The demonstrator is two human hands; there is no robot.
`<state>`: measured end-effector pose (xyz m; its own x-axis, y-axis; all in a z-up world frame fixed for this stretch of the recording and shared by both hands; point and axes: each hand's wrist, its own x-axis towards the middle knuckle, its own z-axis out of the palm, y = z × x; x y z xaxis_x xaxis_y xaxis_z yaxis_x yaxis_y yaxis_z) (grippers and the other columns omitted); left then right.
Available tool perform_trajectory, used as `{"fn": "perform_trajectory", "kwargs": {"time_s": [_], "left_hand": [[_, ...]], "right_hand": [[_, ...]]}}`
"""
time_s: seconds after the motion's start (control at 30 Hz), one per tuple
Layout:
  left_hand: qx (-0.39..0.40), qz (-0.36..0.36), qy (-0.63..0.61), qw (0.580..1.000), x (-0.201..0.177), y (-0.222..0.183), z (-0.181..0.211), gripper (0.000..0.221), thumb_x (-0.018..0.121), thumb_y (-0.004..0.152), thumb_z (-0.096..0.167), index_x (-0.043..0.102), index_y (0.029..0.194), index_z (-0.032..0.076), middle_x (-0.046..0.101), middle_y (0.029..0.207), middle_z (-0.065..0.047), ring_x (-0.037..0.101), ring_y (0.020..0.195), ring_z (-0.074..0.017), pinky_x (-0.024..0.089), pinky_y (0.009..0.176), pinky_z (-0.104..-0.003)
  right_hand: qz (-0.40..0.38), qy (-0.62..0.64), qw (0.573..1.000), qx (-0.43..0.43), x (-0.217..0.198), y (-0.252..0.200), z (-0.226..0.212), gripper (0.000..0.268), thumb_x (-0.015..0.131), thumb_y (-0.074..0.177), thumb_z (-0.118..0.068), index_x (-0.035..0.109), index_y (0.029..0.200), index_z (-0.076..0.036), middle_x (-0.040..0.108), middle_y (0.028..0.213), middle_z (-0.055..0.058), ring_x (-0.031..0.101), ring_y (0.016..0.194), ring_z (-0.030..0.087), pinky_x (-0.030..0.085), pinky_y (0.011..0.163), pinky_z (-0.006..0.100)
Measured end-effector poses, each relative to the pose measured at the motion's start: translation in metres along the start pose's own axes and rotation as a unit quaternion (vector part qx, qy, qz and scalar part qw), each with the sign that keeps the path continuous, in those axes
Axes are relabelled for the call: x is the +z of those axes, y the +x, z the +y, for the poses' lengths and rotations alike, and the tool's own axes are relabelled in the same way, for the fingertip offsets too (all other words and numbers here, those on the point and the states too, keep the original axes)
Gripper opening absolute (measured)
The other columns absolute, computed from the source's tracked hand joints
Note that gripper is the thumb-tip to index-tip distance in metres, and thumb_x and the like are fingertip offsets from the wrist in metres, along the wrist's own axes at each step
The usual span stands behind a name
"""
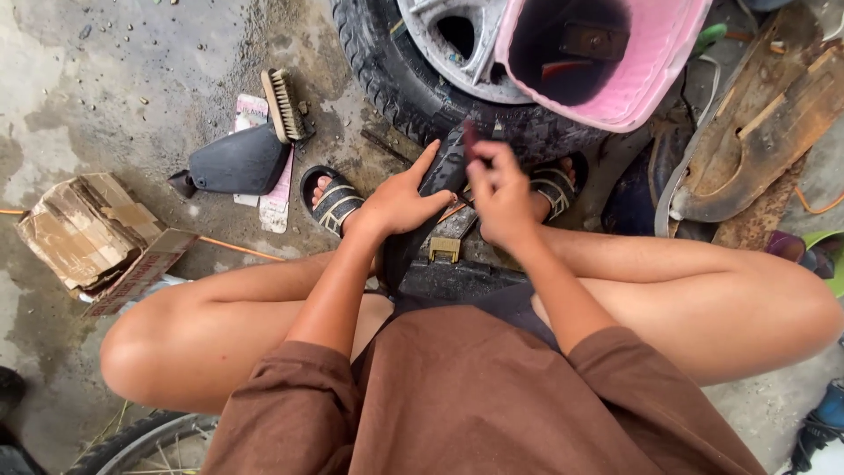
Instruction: Sanding a black plastic motorcycle part with wet sandpaper to smooth the surface.
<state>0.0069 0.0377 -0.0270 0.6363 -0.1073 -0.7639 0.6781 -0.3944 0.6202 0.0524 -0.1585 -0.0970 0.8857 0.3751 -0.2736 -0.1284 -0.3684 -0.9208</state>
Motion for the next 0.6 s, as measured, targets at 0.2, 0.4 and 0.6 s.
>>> {"fn": "perform_trajectory", "kwargs": {"time_s": [0.2, 0.4, 0.6], "left_hand": [[-0.005, -0.006, -0.028, 1.0, -0.002, -0.017, 0.015, 0.084, 0.055, 0.097, 0.037, 0.012, 0.168, 0.022, 0.047, 0.152, -0.033, 0.059, 0.129, -0.0521, 0.052, 0.095, -0.064], [-0.008, -0.007, -0.029, 1.0, 0.002, -0.007, 0.008, 0.086, 0.055, 0.097, 0.039, 0.01, 0.169, 0.022, 0.046, 0.154, -0.032, 0.06, 0.128, -0.0511, 0.053, 0.094, -0.063], [-0.006, -0.004, -0.025, 1.0, 0.004, 0.0, 0.003, 0.085, 0.056, 0.097, 0.039, 0.013, 0.168, 0.022, 0.047, 0.153, -0.032, 0.061, 0.126, -0.0507, 0.054, 0.092, -0.064]], "right_hand": [[0.018, 0.02, 0.993, 0.113, -0.024, 0.026, 0.023, 0.025, 0.051, 0.107, -0.017, 0.056, 0.128, -0.004, 0.062, 0.057, 0.009, 0.059, 0.043, 0.016, 0.046, 0.039, 0.026], [-0.066, -0.022, 0.997, -0.024, -0.008, -0.013, -0.037, 0.028, 0.061, 0.103, -0.014, 0.063, 0.131, -0.017, 0.077, 0.081, 0.014, 0.076, 0.076, 0.022, 0.059, 0.062, 0.034], [0.025, -0.066, 0.994, 0.084, -0.043, 0.035, 0.022, 0.023, 0.054, 0.106, -0.021, 0.061, 0.125, -0.009, 0.068, 0.065, 0.009, 0.067, 0.056, 0.018, 0.052, 0.051, 0.029]]}}
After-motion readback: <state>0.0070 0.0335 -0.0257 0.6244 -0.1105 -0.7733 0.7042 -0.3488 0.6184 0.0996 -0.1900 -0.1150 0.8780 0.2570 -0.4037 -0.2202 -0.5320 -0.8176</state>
